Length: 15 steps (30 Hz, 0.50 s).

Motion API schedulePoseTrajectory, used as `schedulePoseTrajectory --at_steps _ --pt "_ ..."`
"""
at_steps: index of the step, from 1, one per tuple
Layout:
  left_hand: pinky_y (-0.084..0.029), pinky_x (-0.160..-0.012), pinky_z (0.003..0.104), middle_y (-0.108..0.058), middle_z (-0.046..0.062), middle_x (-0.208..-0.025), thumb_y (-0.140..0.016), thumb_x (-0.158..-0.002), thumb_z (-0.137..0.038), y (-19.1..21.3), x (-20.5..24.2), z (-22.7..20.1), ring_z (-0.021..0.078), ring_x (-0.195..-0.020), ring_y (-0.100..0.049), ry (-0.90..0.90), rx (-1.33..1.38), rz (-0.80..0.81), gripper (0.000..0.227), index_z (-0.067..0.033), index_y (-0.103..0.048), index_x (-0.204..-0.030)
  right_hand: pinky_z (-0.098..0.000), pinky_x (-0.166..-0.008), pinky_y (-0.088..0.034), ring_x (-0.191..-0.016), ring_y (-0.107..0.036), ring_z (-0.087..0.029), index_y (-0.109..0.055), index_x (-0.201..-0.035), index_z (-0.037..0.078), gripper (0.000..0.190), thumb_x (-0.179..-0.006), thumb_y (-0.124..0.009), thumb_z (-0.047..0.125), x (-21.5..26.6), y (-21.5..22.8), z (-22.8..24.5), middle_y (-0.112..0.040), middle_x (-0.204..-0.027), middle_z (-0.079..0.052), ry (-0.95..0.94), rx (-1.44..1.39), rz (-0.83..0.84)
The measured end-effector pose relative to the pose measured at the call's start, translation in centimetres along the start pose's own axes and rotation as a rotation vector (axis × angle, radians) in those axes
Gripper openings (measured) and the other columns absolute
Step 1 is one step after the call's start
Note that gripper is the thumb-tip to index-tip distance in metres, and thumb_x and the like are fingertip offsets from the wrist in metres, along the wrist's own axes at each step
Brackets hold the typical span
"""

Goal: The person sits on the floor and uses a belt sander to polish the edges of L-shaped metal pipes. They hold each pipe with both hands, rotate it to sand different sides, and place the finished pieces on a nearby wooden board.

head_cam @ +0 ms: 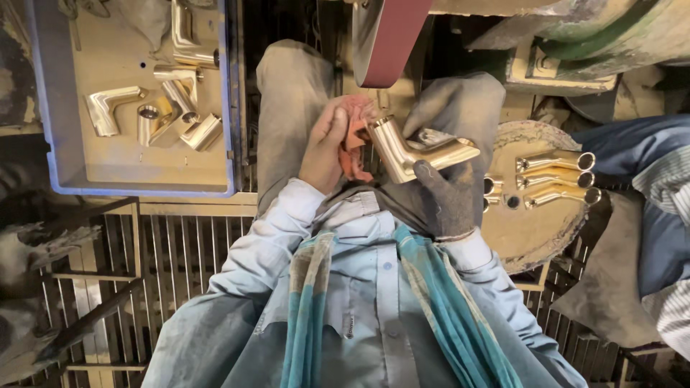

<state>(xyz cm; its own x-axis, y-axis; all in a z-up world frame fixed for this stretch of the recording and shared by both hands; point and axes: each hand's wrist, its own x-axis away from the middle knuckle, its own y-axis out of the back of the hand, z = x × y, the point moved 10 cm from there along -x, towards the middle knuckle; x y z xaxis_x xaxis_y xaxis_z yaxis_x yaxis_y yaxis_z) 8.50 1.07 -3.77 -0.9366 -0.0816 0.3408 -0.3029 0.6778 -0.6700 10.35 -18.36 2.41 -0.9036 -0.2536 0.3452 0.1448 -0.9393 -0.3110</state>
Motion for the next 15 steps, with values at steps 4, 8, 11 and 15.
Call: schedulePoseTrajectory --at_steps 4,8,11,15 --pt "-0.046 -0.112 0.031 -0.060 0.008 -0.130 -0.037 -0.120 -0.036 -0.7 0.7 -0.5 0.0160 -0.124 -0.060 -0.250 -0.072 0.112 0.039 -0.0034 -0.053 -0.134 -0.0355 -0.113 -0.049 -0.132 -0.057 -0.030 -0.058 -0.130 0.003 0.033 -0.098 -0.064 -0.001 2.6 -4.9 3.3 -0.059 -0.139 -0.017 0.775 1.312 0.206" --pt "-0.054 -0.096 0.037 -0.062 0.005 -0.122 -0.039 -0.115 -0.037 1.1 0.3 1.7 0.0181 -0.109 -0.062 -0.014 0.274 0.062 0.037 -0.0073 -0.052 -0.133 -0.0316 -0.108 -0.050 -0.123 -0.060 -0.019 -0.055 -0.139 0.003 0.036 -0.105 -0.064 0.013 0.1 -2.1 1.0 -0.062 -0.131 -0.009 0.214 0.420 0.197" --pt "-0.054 -0.098 0.037 -0.063 0.005 -0.124 -0.039 -0.113 -0.039 1.6 0.1 2.1 0.0189 -0.111 -0.062 0.046 0.333 0.039 0.040 -0.0078 -0.051 -0.135 -0.0330 -0.109 -0.051 -0.123 -0.059 -0.017 -0.052 -0.140 0.005 0.049 -0.098 -0.075 0.011 -0.9 -2.9 1.6 -0.059 -0.133 -0.007 0.283 0.195 0.233" --pt "-0.053 -0.103 0.033 -0.063 0.003 -0.130 -0.039 -0.109 -0.041 2.8 -0.7 2.2 0.0162 -0.118 -0.063 0.109 0.329 -0.029 0.045 -0.0089 -0.053 -0.138 -0.0326 -0.092 -0.058 -0.108 -0.067 -0.016 -0.058 -0.130 0.003 0.042 -0.094 -0.076 0.013 -3.3 -1.7 0.6 -0.067 -0.123 -0.009 0.230 0.442 0.238"
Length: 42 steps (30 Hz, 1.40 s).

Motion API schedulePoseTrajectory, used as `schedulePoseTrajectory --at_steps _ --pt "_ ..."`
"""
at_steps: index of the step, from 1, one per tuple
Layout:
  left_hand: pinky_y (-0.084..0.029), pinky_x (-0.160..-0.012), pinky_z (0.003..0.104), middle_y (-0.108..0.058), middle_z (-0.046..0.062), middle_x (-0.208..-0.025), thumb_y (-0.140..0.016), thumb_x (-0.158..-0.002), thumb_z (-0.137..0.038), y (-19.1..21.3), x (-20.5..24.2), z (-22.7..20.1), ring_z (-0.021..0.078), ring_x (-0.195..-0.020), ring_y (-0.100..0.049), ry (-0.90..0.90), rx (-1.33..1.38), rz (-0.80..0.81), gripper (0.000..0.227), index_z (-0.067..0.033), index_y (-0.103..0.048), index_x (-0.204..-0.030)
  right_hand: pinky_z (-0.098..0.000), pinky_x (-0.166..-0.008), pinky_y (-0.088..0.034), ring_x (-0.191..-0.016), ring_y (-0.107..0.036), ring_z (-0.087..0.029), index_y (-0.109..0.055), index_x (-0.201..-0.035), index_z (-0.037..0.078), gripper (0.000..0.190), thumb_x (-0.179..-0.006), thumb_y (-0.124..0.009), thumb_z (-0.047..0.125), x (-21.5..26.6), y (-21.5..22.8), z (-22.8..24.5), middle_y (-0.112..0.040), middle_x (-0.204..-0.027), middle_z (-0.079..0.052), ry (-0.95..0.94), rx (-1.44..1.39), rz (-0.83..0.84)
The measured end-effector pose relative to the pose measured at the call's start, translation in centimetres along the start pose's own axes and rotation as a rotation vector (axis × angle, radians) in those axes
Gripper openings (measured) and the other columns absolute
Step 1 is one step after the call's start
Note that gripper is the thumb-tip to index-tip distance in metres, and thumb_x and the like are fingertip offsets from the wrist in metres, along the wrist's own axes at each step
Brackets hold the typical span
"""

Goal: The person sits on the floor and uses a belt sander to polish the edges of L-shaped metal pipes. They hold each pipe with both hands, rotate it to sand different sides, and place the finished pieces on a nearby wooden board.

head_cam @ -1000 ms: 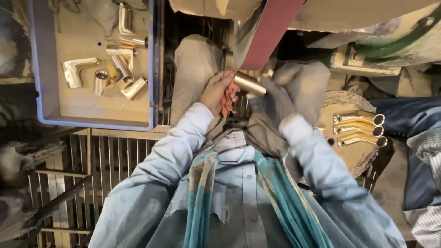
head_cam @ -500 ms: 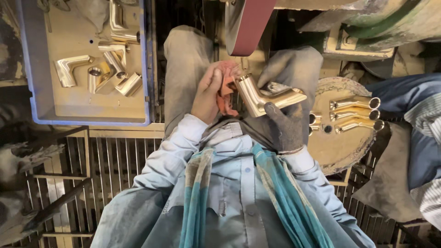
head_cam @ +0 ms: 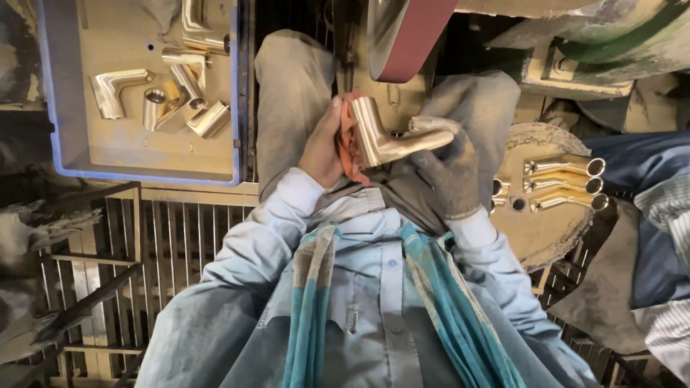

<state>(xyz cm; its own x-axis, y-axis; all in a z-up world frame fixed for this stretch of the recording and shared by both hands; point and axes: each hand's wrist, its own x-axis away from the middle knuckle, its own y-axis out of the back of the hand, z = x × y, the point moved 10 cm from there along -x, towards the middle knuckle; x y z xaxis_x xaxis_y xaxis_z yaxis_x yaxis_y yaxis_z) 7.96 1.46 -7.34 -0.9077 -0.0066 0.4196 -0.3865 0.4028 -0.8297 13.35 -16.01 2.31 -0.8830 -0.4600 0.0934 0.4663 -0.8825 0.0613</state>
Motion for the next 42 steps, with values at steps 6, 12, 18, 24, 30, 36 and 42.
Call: schedulePoseTrajectory --at_steps 6,12,18,24,30,36,42 --pt "-0.054 -0.100 0.033 -0.064 0.006 -0.123 -0.042 -0.113 -0.040 1.0 -4.8 -4.3 0.0162 -0.113 -0.062 -0.193 -0.390 0.050 0.041 -0.0081 -0.057 -0.132 -0.0357 -0.080 -0.058 -0.089 -0.073 -0.021 -0.061 -0.125 -0.003 0.028 -0.104 -0.070 0.013 -4.9 0.6 -4.1 -0.075 -0.101 -0.016 0.128 0.527 0.082" --pt "-0.053 -0.096 0.030 -0.062 0.005 -0.119 -0.041 -0.115 -0.041 1.4 -8.8 -6.3 0.0134 -0.108 -0.059 -0.282 -0.506 0.154 0.038 -0.0093 -0.057 -0.130 -0.0333 -0.066 -0.058 -0.076 -0.073 -0.018 -0.061 -0.125 -0.006 0.030 -0.104 -0.066 0.017 -6.6 -0.5 -6.8 -0.075 -0.093 -0.013 0.068 0.361 0.042" --pt "-0.049 -0.077 0.030 -0.064 0.003 -0.107 -0.037 -0.109 -0.043 4.8 -10.9 -5.5 0.0148 -0.091 -0.057 -0.175 -0.716 -0.088 0.039 -0.0141 -0.055 -0.127 -0.0274 -0.060 -0.058 -0.066 -0.068 -0.012 -0.062 -0.124 -0.005 0.027 -0.105 -0.063 0.015 -7.3 -1.8 -7.0 -0.077 -0.088 -0.008 -0.008 0.266 -0.004" --pt "-0.050 -0.094 0.030 -0.061 0.008 -0.113 -0.040 -0.116 -0.042 4.9 -12.1 -5.8 0.0164 -0.103 -0.056 -0.331 -0.809 -0.023 0.041 -0.0057 -0.056 -0.126 -0.0271 -0.051 -0.052 -0.056 -0.062 -0.011 -0.060 -0.125 -0.007 0.031 -0.102 -0.061 0.012 -7.9 -1.6 -9.3 -0.074 -0.080 -0.007 -0.142 0.185 -0.068" --pt "-0.052 -0.090 0.029 -0.067 0.009 -0.117 -0.042 -0.108 -0.046 7.3 -12.9 -4.7 0.0173 -0.101 -0.061 -0.220 -0.840 -0.163 0.050 -0.0061 -0.053 -0.137 -0.0258 -0.054 -0.050 -0.060 -0.062 -0.010 -0.064 -0.118 -0.008 0.025 -0.106 -0.063 0.014 -7.9 -1.2 -10.5 -0.074 -0.081 -0.007 -0.147 0.217 -0.074" --pt "-0.053 -0.093 0.026 -0.068 0.009 -0.124 -0.044 -0.112 -0.045 7.4 -13.4 -4.5 0.0154 -0.106 -0.064 -0.240 -0.826 -0.188 0.053 -0.0034 -0.051 -0.144 -0.0255 -0.046 -0.046 -0.052 -0.056 -0.008 -0.061 -0.118 -0.006 0.034 -0.103 -0.062 0.024 -8.1 -1.0 -11.6 -0.070 -0.076 -0.006 -0.222 0.139 -0.073" --pt "-0.043 -0.043 0.028 -0.068 0.010 -0.105 -0.042 -0.110 -0.041 8.2 -13.5 -3.1 0.0116 -0.061 -0.055 -0.095 -0.760 -0.212 0.044 -0.0026 -0.057 -0.125 -0.0260 -0.055 -0.050 -0.061 -0.061 -0.008 -0.065 -0.107 -0.007 0.041 -0.108 -0.061 0.034 -8.4 -0.3 -11.2 -0.072 -0.077 -0.007 -0.108 0.312 -0.059"
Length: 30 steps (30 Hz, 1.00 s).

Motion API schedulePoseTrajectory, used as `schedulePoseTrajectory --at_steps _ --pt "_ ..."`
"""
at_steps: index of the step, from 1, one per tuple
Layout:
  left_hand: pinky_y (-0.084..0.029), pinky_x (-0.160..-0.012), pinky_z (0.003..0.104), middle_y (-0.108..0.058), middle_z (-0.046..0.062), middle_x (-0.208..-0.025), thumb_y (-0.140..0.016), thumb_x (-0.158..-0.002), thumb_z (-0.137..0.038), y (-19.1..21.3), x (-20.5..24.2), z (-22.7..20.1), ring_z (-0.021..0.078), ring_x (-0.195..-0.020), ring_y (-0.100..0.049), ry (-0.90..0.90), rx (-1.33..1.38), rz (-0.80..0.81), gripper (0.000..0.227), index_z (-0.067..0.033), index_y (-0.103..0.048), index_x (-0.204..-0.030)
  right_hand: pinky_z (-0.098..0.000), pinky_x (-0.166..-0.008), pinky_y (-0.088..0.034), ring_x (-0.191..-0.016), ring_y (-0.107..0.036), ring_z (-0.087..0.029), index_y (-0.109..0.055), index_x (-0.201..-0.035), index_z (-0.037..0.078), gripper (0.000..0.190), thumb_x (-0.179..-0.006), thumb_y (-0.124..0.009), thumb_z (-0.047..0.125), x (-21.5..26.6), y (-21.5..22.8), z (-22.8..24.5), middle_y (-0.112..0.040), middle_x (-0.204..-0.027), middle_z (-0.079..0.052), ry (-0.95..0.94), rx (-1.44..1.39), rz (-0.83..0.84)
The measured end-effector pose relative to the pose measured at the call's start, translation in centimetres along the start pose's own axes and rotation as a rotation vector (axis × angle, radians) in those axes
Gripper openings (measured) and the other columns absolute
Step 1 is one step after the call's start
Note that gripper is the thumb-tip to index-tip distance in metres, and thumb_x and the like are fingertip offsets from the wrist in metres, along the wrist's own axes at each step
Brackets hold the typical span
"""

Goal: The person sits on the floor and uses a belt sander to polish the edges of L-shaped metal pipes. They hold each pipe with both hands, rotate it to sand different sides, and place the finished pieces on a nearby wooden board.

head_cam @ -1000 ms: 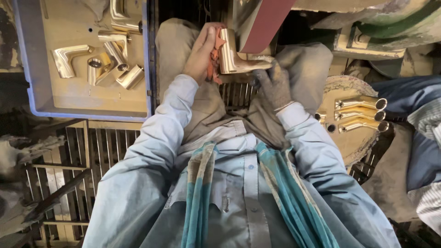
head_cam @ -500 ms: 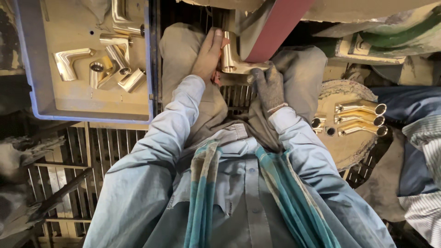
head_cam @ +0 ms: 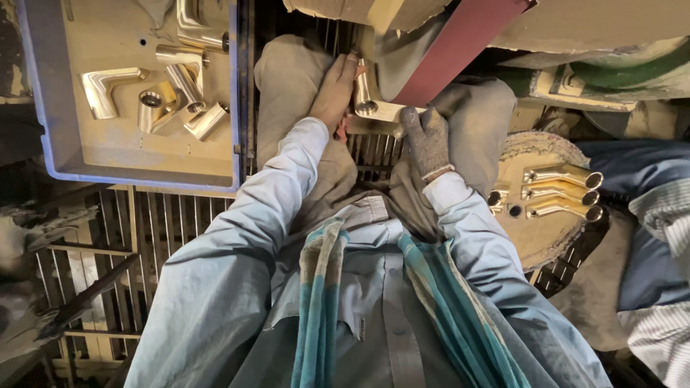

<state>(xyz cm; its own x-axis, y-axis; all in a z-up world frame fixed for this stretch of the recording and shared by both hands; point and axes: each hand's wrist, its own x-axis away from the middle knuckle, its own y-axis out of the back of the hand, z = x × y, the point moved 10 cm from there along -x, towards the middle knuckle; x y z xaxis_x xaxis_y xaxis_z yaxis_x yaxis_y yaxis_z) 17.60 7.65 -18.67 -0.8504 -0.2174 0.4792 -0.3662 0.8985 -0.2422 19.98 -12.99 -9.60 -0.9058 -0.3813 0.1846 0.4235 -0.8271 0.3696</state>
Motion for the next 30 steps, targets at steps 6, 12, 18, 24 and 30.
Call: schedulePoseTrajectory --at_steps 6,12,18,24,30 --pt "-0.036 -0.031 0.029 -0.071 -0.006 -0.099 -0.039 -0.104 -0.042 -0.2 -0.3 1.7 0.0133 -0.040 -0.046 0.136 0.014 -0.042 0.039 -0.0087 -0.056 -0.114 -0.0270 -0.051 -0.047 -0.056 -0.059 -0.010 -0.067 -0.099 -0.005 0.045 -0.104 -0.061 0.039 0.1 0.0 -1.5 -0.070 -0.069 -0.006 -0.136 -0.038 0.019" --pt "-0.035 -0.033 0.028 -0.061 0.005 -0.080 -0.041 -0.106 -0.040 -0.6 0.0 3.1 0.0122 -0.042 -0.046 0.227 0.092 -0.059 0.036 -0.0132 -0.057 -0.122 -0.0256 -0.045 -0.042 -0.049 -0.054 -0.009 -0.070 -0.091 -0.001 0.042 -0.105 -0.058 0.038 0.3 0.1 -1.7 -0.068 -0.064 -0.004 -0.240 -0.045 0.058" --pt "-0.029 -0.031 0.029 -0.055 0.003 -0.070 -0.041 -0.107 -0.037 -1.7 -0.3 4.6 0.0123 -0.040 -0.041 0.288 0.227 -0.005 0.031 -0.0122 -0.057 -0.117 -0.0243 -0.042 -0.038 -0.046 -0.051 -0.007 -0.069 -0.093 0.000 0.044 -0.106 -0.059 0.041 0.7 0.3 -2.0 -0.066 -0.064 -0.003 -0.318 -0.142 0.066" --pt "-0.028 -0.031 0.029 -0.055 0.004 -0.070 -0.040 -0.108 -0.035 -2.2 -0.4 4.8 0.0124 -0.040 -0.040 0.275 0.269 0.043 0.033 -0.0081 -0.057 -0.116 -0.0238 -0.040 -0.035 -0.044 -0.048 -0.007 -0.069 -0.098 0.004 0.038 -0.104 -0.059 0.041 0.6 0.1 -2.8 -0.065 -0.063 -0.002 -0.349 -0.222 0.076" --pt "-0.036 -0.033 0.028 -0.067 0.003 -0.083 -0.042 -0.106 -0.037 -0.7 -0.1 4.1 0.0126 -0.046 -0.051 0.319 0.242 -0.122 0.026 -0.0231 -0.050 -0.126 -0.0232 -0.046 -0.040 -0.052 -0.052 -0.006 -0.067 -0.097 0.000 0.042 -0.107 -0.062 0.041 0.0 -0.1 -3.5 -0.069 -0.070 -0.004 -0.232 -0.143 0.038"
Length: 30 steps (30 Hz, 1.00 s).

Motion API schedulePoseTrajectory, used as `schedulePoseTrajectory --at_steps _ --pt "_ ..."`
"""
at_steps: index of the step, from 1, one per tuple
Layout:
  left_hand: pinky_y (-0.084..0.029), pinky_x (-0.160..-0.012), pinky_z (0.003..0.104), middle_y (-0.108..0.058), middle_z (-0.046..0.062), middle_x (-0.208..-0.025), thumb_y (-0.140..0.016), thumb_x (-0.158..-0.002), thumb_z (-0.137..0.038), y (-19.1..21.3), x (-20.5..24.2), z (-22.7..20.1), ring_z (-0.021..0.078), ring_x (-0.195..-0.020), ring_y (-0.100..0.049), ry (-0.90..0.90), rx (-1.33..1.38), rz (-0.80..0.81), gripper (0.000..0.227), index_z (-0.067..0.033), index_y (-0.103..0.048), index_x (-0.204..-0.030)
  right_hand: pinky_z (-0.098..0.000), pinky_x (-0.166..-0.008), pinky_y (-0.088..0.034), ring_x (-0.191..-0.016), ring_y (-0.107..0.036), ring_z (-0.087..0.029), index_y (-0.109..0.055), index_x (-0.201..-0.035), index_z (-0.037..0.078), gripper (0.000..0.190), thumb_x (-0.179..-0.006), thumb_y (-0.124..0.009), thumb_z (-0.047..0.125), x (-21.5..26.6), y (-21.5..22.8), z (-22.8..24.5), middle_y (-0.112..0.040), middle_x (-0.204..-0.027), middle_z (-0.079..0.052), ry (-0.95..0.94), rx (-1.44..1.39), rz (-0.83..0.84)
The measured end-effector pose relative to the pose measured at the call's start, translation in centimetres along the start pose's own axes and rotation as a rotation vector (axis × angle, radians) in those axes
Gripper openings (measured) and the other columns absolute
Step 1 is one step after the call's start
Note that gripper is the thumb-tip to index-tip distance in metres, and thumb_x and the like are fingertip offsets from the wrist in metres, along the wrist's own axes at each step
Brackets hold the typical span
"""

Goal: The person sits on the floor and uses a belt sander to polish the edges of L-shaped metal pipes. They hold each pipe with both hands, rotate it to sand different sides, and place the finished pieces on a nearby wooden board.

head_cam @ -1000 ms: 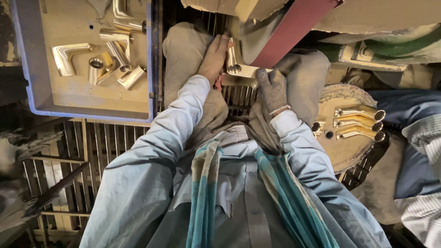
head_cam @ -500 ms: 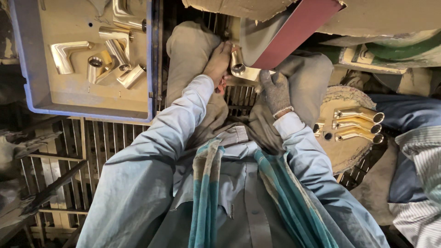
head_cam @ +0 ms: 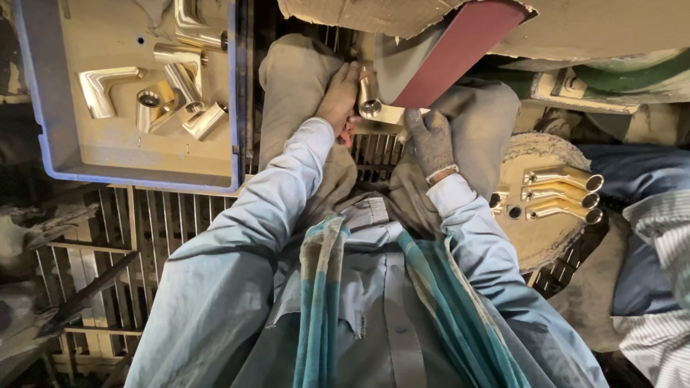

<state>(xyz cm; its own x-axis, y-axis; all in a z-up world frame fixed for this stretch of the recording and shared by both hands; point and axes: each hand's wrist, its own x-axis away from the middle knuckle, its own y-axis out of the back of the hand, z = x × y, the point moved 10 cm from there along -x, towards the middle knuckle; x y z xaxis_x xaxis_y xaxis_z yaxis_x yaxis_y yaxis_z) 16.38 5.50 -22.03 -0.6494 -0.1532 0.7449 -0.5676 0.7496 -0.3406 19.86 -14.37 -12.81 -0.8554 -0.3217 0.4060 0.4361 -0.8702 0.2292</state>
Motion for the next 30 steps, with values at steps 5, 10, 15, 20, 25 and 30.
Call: schedulePoseTrajectory --at_steps 5,10,15,20,25,30 --pt "-0.036 -0.035 0.027 -0.065 0.005 -0.090 -0.041 -0.109 -0.038 -0.7 0.7 -2.5 0.0100 -0.051 -0.052 -0.183 -0.093 0.117 0.038 -0.0082 -0.055 -0.128 -0.0246 -0.045 -0.041 -0.050 -0.051 -0.008 -0.062 -0.101 -0.001 0.043 -0.104 -0.064 0.041 -0.1 -0.4 0.3 -0.069 -0.072 -0.005 -0.010 -0.025 -0.010" --pt "-0.038 -0.038 0.027 -0.072 0.001 -0.099 -0.045 -0.110 -0.040 0.0 1.0 -3.4 0.0091 -0.052 -0.048 -0.266 -0.112 0.123 0.036 -0.0128 -0.051 -0.133 -0.0253 -0.047 -0.044 -0.052 -0.054 -0.008 -0.061 -0.123 -0.002 0.045 -0.101 -0.065 0.037 1.3 -0.9 3.2 -0.067 -0.074 -0.004 0.126 -0.069 -0.026" --pt "-0.037 -0.041 0.029 -0.058 0.009 -0.092 -0.046 -0.117 -0.045 -0.8 2.7 -5.1 0.0104 -0.055 -0.046 -0.382 -0.214 0.203 0.049 -0.0010 -0.056 -0.136 -0.0283 -0.049 -0.047 -0.055 -0.058 -0.011 -0.063 -0.116 -0.007 0.045 -0.100 -0.065 0.035 1.8 -0.7 3.7 -0.068 -0.076 -0.007 0.162 0.040 -0.090" --pt "-0.033 -0.028 0.029 -0.075 -0.002 -0.103 -0.044 -0.101 -0.046 -0.5 2.6 -4.6 0.0106 -0.039 -0.043 -0.164 -0.183 0.070 0.044 -0.0196 -0.048 -0.135 -0.0331 -0.066 -0.052 -0.071 -0.064 -0.016 -0.065 -0.104 -0.007 0.047 -0.106 -0.066 0.040 1.7 -0.3 3.9 -0.070 -0.081 -0.010 0.307 0.203 -0.135" --pt "-0.030 -0.031 0.028 -0.071 0.004 -0.105 -0.043 -0.107 -0.044 -0.8 1.3 -3.3 0.0102 -0.042 -0.042 -0.134 -0.137 0.110 0.047 -0.0039 -0.054 -0.129 -0.0338 -0.059 -0.050 -0.065 -0.061 -0.015 -0.064 -0.096 -0.005 0.046 -0.103 -0.064 0.040 1.1 -0.3 2.1 -0.067 -0.074 -0.009 0.151 0.128 -0.130" --pt "-0.032 -0.033 0.029 -0.063 0.008 -0.096 -0.045 -0.110 -0.039 -0.4 -1.0 -0.7 0.0119 -0.050 -0.050 -0.111 0.012 0.158 0.043 -0.0045 -0.055 -0.133 -0.0324 -0.055 -0.045 -0.060 -0.058 -0.013 -0.064 -0.094 -0.004 0.040 -0.104 -0.063 0.034 0.8 -0.5 1.4 -0.064 -0.071 -0.008 0.025 0.006 -0.097"
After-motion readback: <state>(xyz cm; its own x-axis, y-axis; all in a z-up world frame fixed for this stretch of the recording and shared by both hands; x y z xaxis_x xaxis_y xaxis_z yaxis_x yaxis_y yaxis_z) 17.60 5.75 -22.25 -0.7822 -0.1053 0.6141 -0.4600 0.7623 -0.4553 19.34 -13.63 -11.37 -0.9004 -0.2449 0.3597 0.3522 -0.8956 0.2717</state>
